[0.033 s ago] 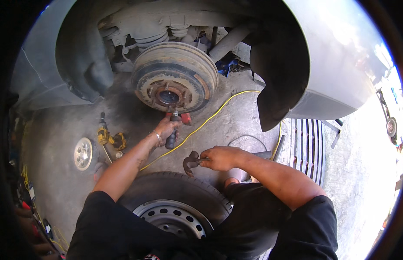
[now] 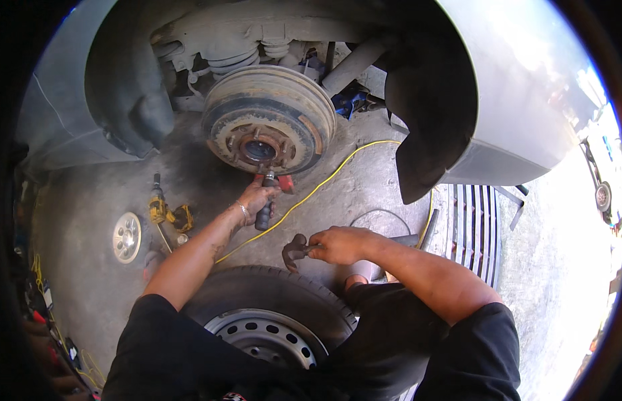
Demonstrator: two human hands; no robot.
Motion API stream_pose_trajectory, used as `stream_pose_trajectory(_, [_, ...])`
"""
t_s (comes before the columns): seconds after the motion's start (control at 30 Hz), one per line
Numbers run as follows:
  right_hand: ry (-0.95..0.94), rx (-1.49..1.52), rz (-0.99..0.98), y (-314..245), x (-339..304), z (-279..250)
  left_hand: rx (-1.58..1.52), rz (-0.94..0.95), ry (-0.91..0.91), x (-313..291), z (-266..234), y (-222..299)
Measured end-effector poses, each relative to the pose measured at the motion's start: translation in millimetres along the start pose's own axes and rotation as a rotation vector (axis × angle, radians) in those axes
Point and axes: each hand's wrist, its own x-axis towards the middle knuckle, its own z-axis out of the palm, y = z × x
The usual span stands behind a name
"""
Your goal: The person removes a car's brake drum and hub assembly. They use a hammer and punch to loosen the hub nut, then an impact wrench to remove it. After removing the drum, they use a heat gun on the hub and brake components, then remove the brake assembly from the hub.
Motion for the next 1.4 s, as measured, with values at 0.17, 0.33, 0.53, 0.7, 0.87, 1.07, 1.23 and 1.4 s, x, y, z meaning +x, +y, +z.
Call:
stream_pose_trajectory(0.17, [-0.023, -0.016, 0.019, 11, 4, -1, -0.012, -0.014, 0.040, 16, 2, -4])
stream_pose_trajectory(0.33, [-0.044, -0.029, -0.004, 16, 7, 3, -0.090, 0.000, 0.044, 17, 5, -9])
stream_pose_trajectory(0.53, [-0.045, -0.010, -0.004, 14, 5, -1, -0.077, 0.029, 0.053, 18, 3, -12])
stream_pose_trajectory(0.7, [-0.049, -0.001, 0.014, 15, 3, -3, -0.039, 0.030, 0.068, 20, 4, -12])
stream_pose_trajectory(0.87, [-0.026, -0.004, -0.030, 17, 3, 1, -0.115, -0.021, 0.055, 20, 1, -9])
stream_pose_trajectory(1.07, [-0.052, -0.018, -0.005, 18, 4, 1, -0.352, -0.054, -0.040, 22, -2, -13])
stream_pose_trajectory(1.23, [-0.055, -0.023, -0.036, 17, 8, 0, -0.227, -0.098, 0.090, 31, 2, -9])
stream_pose_trajectory(1.4, [-0.050, -0.026, -0.007, 11, 8, 2, -0.094, -0.104, 0.096, 32, -1, 2])
